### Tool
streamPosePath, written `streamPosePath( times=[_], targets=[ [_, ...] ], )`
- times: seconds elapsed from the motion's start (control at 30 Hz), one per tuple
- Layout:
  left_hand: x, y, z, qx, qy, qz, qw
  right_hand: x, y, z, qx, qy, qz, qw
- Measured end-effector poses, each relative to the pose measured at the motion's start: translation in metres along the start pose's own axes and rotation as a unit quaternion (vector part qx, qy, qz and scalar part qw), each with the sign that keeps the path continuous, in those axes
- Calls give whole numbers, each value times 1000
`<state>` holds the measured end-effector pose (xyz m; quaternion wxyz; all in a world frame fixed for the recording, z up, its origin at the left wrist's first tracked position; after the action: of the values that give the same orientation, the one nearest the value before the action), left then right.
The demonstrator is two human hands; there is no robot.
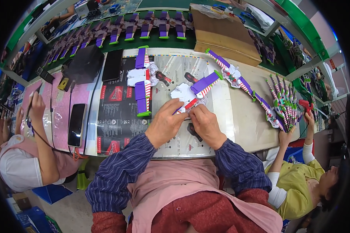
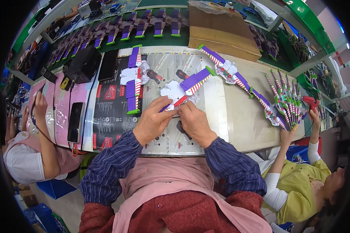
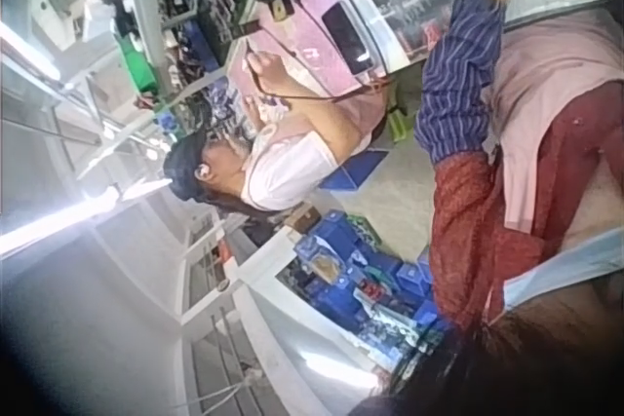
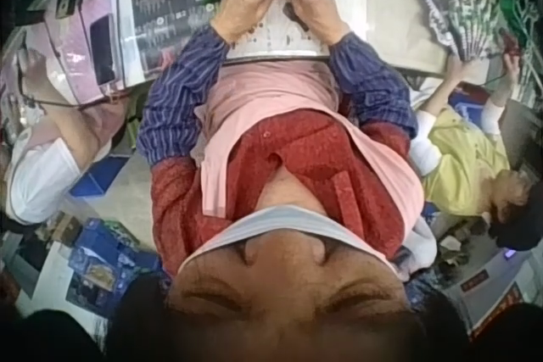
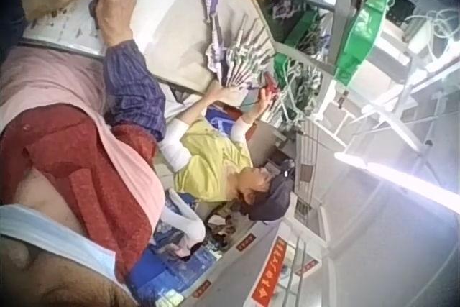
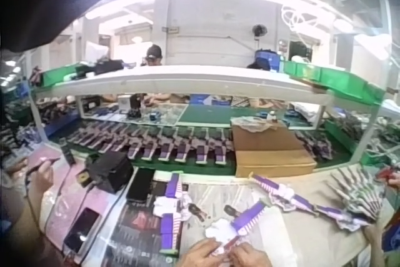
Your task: The person assembles toy wing units by attaching plastic wing pieces onto central body components by hand and placing the assembled units on the table.
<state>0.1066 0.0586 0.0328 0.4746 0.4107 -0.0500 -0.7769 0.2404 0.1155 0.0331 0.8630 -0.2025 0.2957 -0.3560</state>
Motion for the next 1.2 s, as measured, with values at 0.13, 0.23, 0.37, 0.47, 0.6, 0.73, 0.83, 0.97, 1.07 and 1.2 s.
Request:
streamPosePath(
  times=[0.13, 0.23, 0.37, 0.47, 0.6, 0.73, 0.83, 0.97, 1.07, 1.2],
  targets=[
    [8, 14, -2, -56, -50, -28, 997, -4, -1, 0, 40, -27, 6, 999],
    [11, 26, -5, -123, -60, -45, 990, -6, -1, 0, 60, -44, 14, 997],
    [9, 32, -14, -194, -94, -37, 976, -9, -2, -2, 93, -75, 20, 993],
    [9, 33, -18, -217, -105, -39, 970, -12, -4, -2, 118, -89, 28, 989],
    [10, 36, -17, -217, -100, -48, 970, -12, -6, -1, 132, -105, 26, 985],
    [7, 36, -18, -225, -103, -40, 968, -11, -3, 2, 130, -98, 45, 986],
    [6, 35, -18, -229, -109, -34, 967, -2, -9, 9, 122, -140, 88, 979],
    [-3, 29, -14, -184, -124, -14, 975, 12, -17, 22, 101, -133, 158, 973],
    [-10, 19, -7, -128, -122, -7, 984, 5, -12, 29, 139, -73, 146, 977],
    [-16, 12, -6, -90, -139, -32, 986, 2, -1, 22, 178, 9, 155, 972]
  ],
)
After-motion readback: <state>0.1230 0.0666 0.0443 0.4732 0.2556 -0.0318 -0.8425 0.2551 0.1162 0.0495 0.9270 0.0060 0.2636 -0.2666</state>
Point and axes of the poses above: each hand's wrist, its own x-axis away from the middle knuckle, its own z-axis out of the back of the hand, y = z × x, the point moved 8 cm from there along -x, towards the middle knuckle, and after that the axes turned 6 degrees about -z, right-handed, at the moved point
